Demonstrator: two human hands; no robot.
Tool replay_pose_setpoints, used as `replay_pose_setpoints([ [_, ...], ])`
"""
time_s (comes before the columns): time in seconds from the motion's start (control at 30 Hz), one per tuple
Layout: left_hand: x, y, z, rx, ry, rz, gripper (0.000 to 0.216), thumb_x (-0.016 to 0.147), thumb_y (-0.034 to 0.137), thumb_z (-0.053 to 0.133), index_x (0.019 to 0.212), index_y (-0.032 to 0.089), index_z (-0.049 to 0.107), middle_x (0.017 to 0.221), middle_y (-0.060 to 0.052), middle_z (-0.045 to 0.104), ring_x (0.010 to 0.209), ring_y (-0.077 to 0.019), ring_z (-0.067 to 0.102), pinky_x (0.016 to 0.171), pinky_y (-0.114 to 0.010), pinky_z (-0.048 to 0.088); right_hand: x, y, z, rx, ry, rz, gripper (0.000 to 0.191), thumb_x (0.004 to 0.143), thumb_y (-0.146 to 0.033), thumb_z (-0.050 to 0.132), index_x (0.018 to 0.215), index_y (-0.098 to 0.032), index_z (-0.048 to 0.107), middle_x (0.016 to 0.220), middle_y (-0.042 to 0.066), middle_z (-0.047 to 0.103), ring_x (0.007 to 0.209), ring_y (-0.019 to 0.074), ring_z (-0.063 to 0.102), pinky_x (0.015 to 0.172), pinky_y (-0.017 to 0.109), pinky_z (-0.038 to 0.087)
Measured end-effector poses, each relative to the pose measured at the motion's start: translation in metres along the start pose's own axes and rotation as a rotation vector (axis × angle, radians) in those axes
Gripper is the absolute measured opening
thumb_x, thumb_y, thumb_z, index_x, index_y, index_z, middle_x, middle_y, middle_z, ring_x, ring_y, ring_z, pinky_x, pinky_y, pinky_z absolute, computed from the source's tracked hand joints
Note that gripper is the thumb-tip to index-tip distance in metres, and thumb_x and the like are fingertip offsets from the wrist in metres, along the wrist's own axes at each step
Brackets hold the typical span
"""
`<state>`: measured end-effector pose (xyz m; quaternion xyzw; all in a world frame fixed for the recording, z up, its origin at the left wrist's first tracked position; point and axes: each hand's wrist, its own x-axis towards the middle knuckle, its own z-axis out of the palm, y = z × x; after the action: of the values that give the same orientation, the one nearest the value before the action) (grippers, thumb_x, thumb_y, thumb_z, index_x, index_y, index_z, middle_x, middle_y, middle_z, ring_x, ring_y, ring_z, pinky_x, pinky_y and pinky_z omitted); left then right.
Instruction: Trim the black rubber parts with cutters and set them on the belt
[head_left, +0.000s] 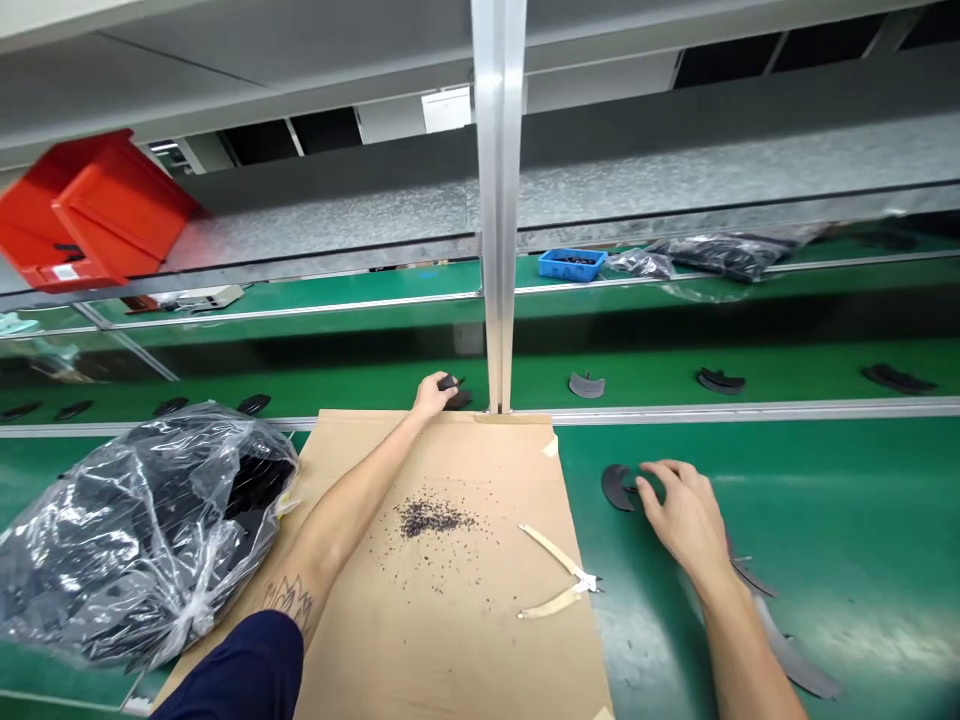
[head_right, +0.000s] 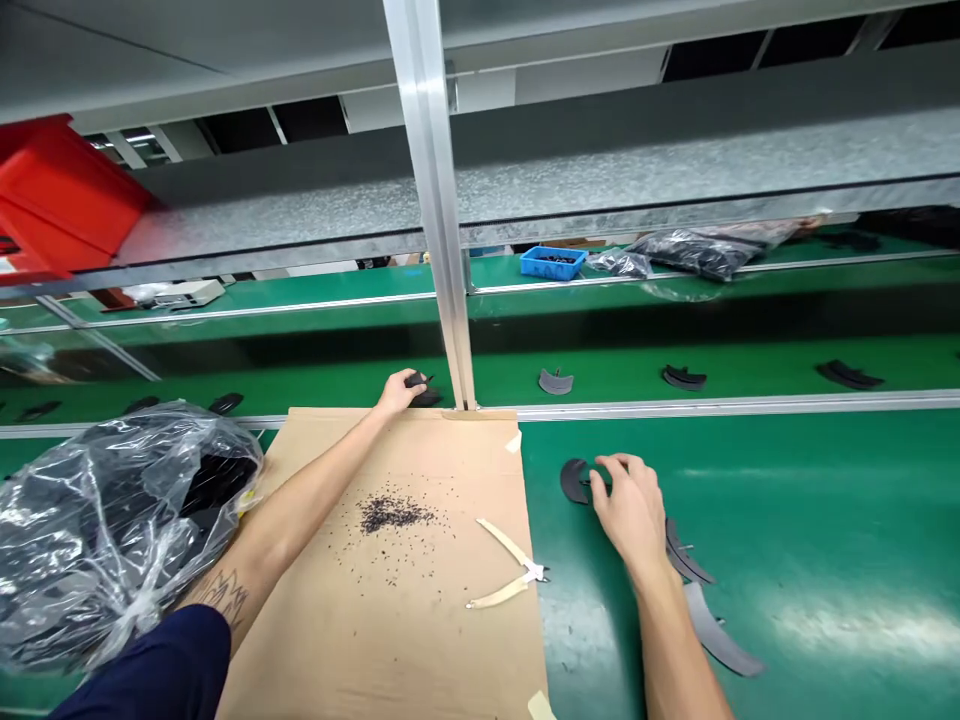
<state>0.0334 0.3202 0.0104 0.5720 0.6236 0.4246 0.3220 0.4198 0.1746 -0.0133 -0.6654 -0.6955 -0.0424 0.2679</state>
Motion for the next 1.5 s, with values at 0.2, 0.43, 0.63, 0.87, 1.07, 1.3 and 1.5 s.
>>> replay_pose_setpoints([
  [0.2,-0.094,-0.003,-0.037,-0.241,0.025,0.021,0.031,0.074,0.04,0.08,0.088,0.015,0.068,0.085,-0.002,0.071,0.081,-0.0169,0.066,0.078,-0.028,0.053,-0.004,-0.046,-0.006,0.33,0.121,-0.086,0.032,0.096,-0.046,0.05,0.094,-0.023,0.071,0.102,0.012,0.071,0.096,0.0282,0.067,0.089,0.044,0.054],
  [0.43,-0.203,0.002,-0.054,-0.52,-0.086,-0.019,0.044,0.069,0.051,0.086,0.088,0.016,0.067,0.087,-0.002,0.067,0.082,-0.015,0.062,0.078,-0.026,0.05,-0.028,-0.158,-0.006,0.925,-0.506,-0.088,0.03,0.092,-0.046,0.061,0.106,-0.022,0.072,0.096,0.009,0.074,0.087,0.0225,0.069,0.083,0.036,0.056],
  [0.63,-0.232,0.003,-0.05,-0.563,-0.126,-0.087,0.047,0.072,0.057,0.083,0.088,0.016,0.065,0.084,-0.002,0.066,0.079,-0.0144,0.062,0.074,-0.025,0.051,-0.05,-0.209,0.005,1.198,-0.858,0.031,0.043,0.087,-0.048,0.068,0.121,-0.021,0.069,0.092,0.005,0.073,0.078,0.0185,0.066,0.073,0.032,0.056],
  [0.87,-0.248,-0.009,-0.04,-0.511,-0.225,0.027,0.038,0.086,0.053,0.072,0.1,0.019,0.064,0.091,-0.006,0.071,0.082,-0.0193,0.069,0.074,-0.03,0.057,-0.051,-0.211,0.012,1.18,-0.825,0.08,0.039,0.083,-0.058,0.071,0.099,-0.023,0.074,0.099,0.007,0.075,0.092,0.0246,0.067,0.082,0.035,0.057],
  [1.07,-0.209,-0.029,-0.111,0.274,-0.079,0.123,0.012,0.091,0.035,0.066,0.091,0.025,0.074,0.092,-0.007,0.075,0.091,-0.0256,0.072,0.089,-0.035,0.059,-0.042,-0.183,0.042,1.144,-0.806,0.311,0.051,0.07,-0.067,0.077,0.098,-0.024,0.076,0.083,0.007,0.074,0.069,0.0233,0.066,0.06,0.034,0.058],
  [1.3,-0.169,-0.06,-0.228,0.843,0.272,-0.29,0.008,0.087,0.014,0.06,0.082,0.013,0.065,0.097,-0.021,0.069,0.114,-0.0401,0.064,0.1,-0.049,0.047,-0.046,-0.178,0.052,1.216,-0.798,0.435,0.049,0.061,-0.058,0.087,0.094,-0.025,0.077,0.07,0.002,0.067,0.056,0.0181,0.057,0.05,0.033,0.056],
  [1.5,-0.179,-0.051,-0.238,0.968,0.328,-0.35,0.02,0.092,0.019,0.054,0.091,0.014,0.073,0.089,-0.018,0.073,0.101,-0.0368,0.07,0.093,-0.046,0.051,-0.047,-0.184,0.046,1.189,-0.797,0.397,0.055,0.056,-0.059,0.089,0.094,-0.022,0.076,0.077,0.004,0.071,0.058,0.0166,0.058,0.049,0.029,0.051],
])
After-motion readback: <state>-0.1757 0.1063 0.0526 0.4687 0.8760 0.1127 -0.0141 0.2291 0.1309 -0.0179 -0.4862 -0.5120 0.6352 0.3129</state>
